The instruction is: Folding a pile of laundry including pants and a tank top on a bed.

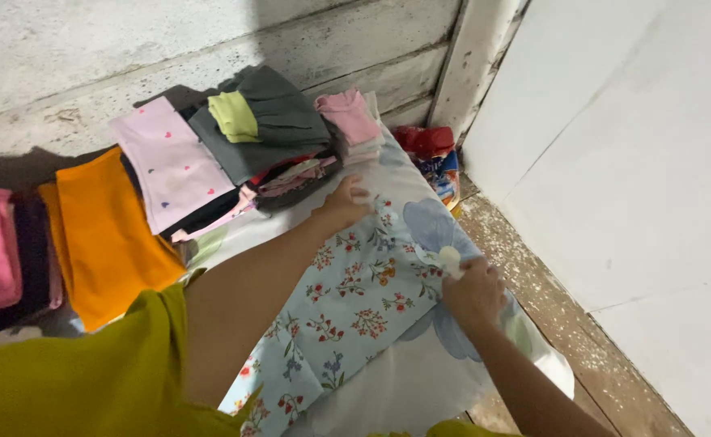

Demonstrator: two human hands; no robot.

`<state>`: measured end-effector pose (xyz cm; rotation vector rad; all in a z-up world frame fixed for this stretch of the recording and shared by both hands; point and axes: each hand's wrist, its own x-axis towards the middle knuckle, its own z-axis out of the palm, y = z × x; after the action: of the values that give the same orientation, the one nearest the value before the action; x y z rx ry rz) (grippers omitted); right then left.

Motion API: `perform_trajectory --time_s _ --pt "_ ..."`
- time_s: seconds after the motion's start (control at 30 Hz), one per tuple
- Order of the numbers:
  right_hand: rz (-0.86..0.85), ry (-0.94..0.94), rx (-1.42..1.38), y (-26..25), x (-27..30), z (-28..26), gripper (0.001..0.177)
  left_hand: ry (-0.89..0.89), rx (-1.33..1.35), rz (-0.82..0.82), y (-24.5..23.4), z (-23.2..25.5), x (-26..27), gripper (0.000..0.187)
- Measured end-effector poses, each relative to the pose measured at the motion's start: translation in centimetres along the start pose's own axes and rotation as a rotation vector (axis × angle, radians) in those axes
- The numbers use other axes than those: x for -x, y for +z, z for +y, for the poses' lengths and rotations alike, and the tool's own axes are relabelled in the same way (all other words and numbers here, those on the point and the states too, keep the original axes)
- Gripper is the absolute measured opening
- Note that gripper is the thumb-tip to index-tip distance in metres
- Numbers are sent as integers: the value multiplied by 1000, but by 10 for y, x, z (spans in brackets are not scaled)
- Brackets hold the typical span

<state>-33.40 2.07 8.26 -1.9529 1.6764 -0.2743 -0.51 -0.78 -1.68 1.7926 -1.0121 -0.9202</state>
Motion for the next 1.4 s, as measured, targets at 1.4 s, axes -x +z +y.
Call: perform_trajectory --time_s 1.4 --pt "302 -1172 323 144 9 -95 62 -593 645 938 -79 -63 427 38"
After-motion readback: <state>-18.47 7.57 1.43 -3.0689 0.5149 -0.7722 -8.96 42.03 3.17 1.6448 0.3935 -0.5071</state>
